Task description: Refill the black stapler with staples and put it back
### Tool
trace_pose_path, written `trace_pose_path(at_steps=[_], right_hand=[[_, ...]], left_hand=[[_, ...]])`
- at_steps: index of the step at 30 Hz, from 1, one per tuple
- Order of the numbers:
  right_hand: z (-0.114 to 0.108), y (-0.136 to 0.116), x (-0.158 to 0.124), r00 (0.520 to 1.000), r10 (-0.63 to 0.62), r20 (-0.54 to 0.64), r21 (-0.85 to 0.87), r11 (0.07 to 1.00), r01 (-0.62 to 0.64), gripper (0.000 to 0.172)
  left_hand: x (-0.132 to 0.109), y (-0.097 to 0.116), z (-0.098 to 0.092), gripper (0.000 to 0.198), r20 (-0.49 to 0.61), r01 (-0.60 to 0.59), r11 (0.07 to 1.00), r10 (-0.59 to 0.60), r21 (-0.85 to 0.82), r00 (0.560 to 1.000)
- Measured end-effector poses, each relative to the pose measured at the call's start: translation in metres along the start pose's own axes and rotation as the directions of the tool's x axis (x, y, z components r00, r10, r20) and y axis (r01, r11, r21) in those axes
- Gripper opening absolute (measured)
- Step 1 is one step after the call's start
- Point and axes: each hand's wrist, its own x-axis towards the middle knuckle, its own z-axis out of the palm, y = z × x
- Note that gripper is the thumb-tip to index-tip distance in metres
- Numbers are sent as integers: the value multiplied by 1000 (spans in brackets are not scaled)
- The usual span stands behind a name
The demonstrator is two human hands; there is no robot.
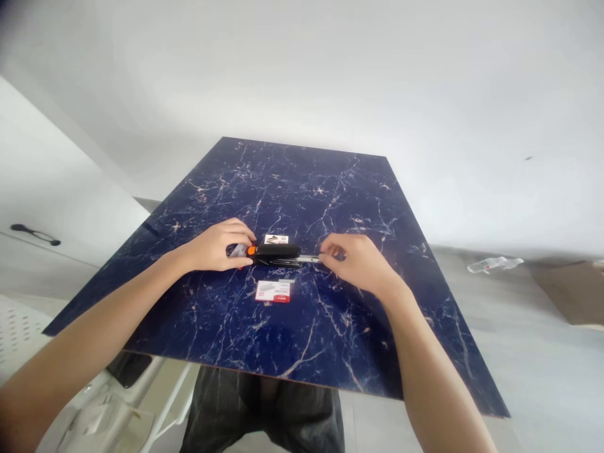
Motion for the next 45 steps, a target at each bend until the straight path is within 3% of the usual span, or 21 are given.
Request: trace_pose_path(at_steps=[4, 9, 16, 23, 28, 33, 38, 41, 45], right_hand=[[19, -26, -1, 981, -110, 163, 7, 994, 110, 17], [38, -39, 2, 943, -215, 254, 37, 977, 212, 24], [41, -37, 0, 963, -148, 223, -39, 986, 160, 12], [47, -35, -2, 957, -206, 204, -48, 974, 220, 21], [31, -35, -2, 967, -199, 160, 180, 969, 169, 17], [12, -24, -1, 983, -35, 183, 531, 845, -68, 21], [15, -1, 3, 971, 226, 74, 641, 735, -220, 36], [22, 5, 8, 946, 319, 52, 718, 647, -257, 29], [27, 1, 10, 926, 371, 71, 875, 423, -237, 33]], left_hand=[[0, -4, 4, 33, -96, -81, 993, 73, -86, 993], [-1, -6, 6, 43, -289, -124, 985, 85, -119, 954], [-6, -12, 0, 48, -318, -50, 995, 19, -91, 948], [-5, -11, 5, 47, -283, -28, 997, 8, -69, 959], [-4, -12, 6, 48, -270, -19, 1000, 15, -12, 963], [-4, -12, 6, 49, -276, -13, 1000, 16, 14, 961], [-3, -10, 9, 50, -268, -11, 1000, 14, 10, 963], [-3, -10, 8, 47, -268, -11, 1000, 18, 27, 963], [-3, -11, 7, 46, -293, -1, 998, 18, 59, 956]])
